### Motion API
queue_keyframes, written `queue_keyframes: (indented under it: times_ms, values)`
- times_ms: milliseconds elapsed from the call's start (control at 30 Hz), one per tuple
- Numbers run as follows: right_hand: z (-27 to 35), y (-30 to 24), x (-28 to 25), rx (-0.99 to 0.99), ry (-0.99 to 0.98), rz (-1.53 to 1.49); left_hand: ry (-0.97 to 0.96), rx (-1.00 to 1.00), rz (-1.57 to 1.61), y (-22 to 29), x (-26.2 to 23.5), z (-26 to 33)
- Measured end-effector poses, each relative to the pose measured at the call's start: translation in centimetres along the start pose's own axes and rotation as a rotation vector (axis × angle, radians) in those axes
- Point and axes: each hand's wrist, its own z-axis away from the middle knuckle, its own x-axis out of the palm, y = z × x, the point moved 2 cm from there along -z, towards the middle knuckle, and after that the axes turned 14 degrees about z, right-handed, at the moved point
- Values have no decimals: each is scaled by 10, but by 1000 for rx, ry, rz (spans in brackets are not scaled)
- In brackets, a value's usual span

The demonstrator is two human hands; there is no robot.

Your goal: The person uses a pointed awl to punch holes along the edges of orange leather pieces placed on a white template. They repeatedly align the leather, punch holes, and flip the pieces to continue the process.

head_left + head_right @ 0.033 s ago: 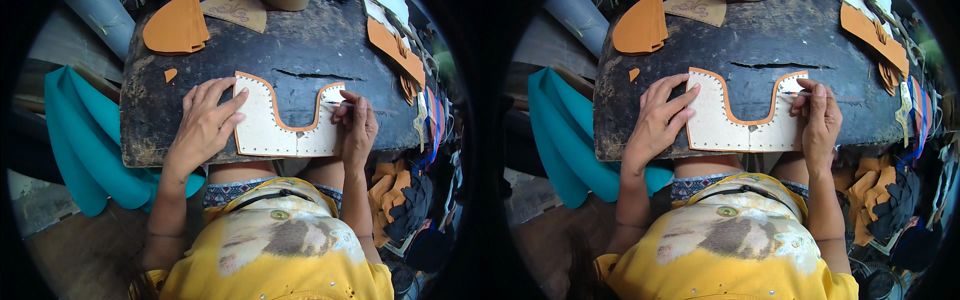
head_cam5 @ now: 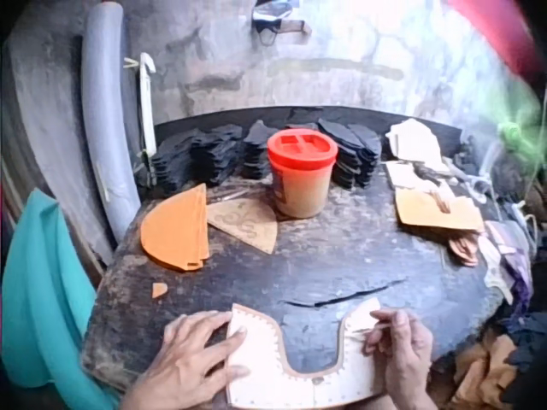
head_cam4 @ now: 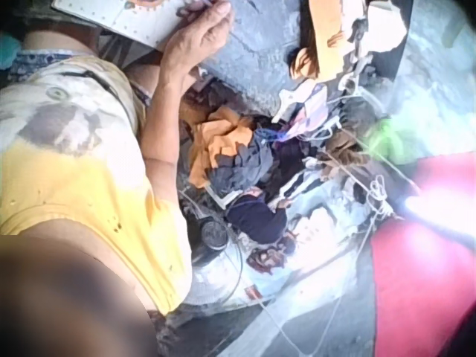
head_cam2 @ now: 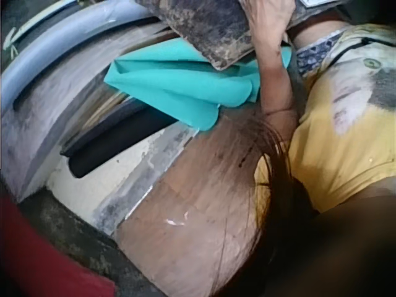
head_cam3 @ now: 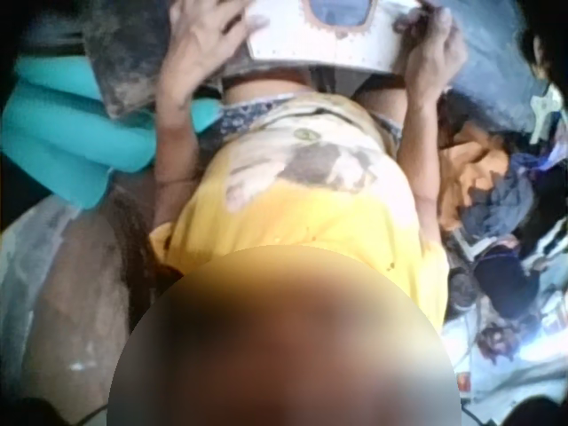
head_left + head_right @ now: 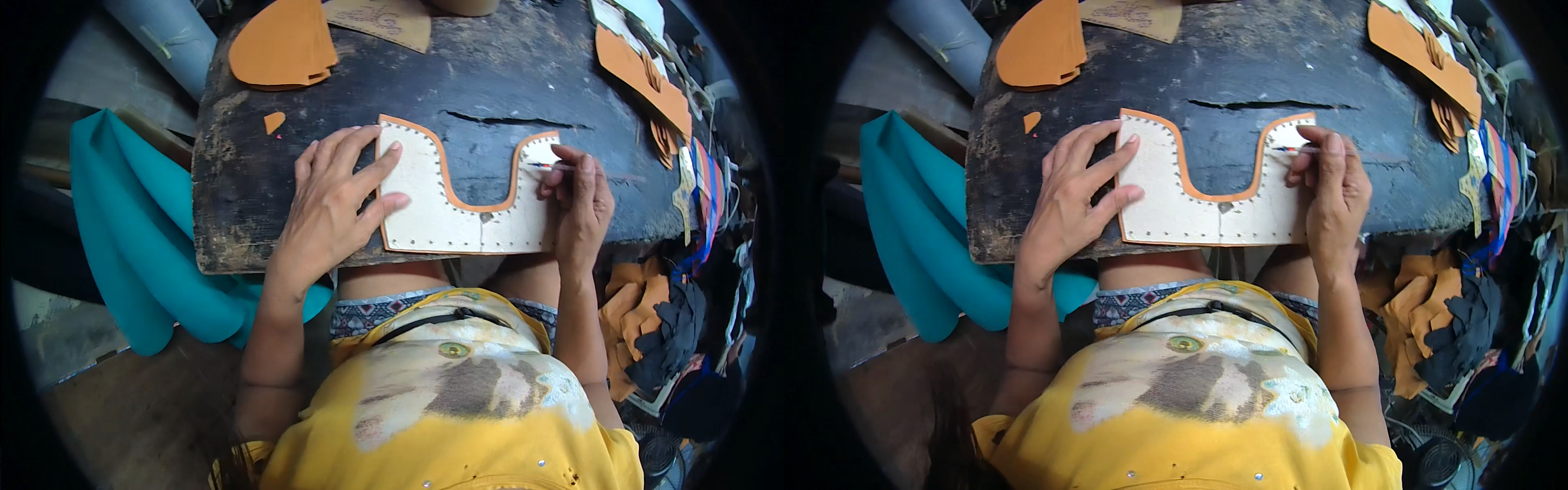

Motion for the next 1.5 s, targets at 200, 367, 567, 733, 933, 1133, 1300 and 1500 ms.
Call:
queue_keyframes:
  times_ms: [200,367,567,733,933,1133,1300,1500]
  values:
    - [-5,1,0,-28,-5,-34,-9,24,-127,16,9,-4]
    - [-9,6,-3,-9,-12,-219,-136,32,-28,41,9,-3]
    - [-8,6,-28,75,14,-414,-210,201,-246,71,22,-6]
    - [21,-8,-55,-144,-73,38,-279,224,-306,79,21,-8]
    - [45,-8,-60,-333,-192,345,-352,208,-217,79,14,-16]
    - [44,-11,-53,-487,-200,540,-338,269,-266,77,12,-20]
    - [45,-15,-50,-404,-225,517,-330,292,-274,75,14,-20]
    - [50,-16,-44,-211,-152,318,-286,300,-237,74,13,-19]
